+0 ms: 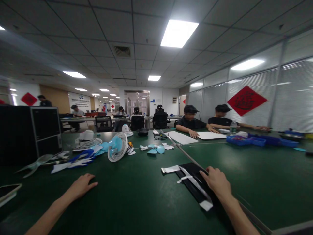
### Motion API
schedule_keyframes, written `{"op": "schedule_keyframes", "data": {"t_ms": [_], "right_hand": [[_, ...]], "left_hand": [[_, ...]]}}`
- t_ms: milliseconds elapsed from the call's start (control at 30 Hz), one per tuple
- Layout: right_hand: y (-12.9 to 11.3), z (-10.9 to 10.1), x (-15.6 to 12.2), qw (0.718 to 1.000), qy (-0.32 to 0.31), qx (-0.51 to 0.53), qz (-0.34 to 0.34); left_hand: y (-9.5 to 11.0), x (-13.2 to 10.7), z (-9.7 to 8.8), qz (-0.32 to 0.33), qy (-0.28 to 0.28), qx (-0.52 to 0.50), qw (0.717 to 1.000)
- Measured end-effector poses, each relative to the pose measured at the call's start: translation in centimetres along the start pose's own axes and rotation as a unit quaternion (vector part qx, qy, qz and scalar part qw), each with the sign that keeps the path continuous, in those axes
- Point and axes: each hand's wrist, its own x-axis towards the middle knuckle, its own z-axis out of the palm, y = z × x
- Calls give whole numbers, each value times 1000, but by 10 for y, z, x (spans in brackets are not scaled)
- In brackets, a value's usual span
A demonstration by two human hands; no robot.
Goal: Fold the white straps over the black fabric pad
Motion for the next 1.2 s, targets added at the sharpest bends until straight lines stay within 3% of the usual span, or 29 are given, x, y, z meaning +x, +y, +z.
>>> {"op": "schedule_keyframes", "data": {"t_ms": [200,367,600,800,1033,1200], "right_hand": [[11,-10,-52,994,-75,47,61],[12,-14,-76,989,-108,93,46],[6,-8,-80,981,-107,155,42],[15,4,-78,971,-58,229,27],[14,4,-77,935,-126,323,76],[1,-7,-82,927,-108,354,57]], "left_hand": [[6,-3,-4,-5,-5,2,1000],[7,-4,-3,-5,-1,-3,1000],[4,-2,0,-2,0,-6,1000],[9,-6,-5,0,3,3,1000],[12,-9,-8,0,5,1,1000],[12,-10,-8,-2,-5,5,1000]]}}
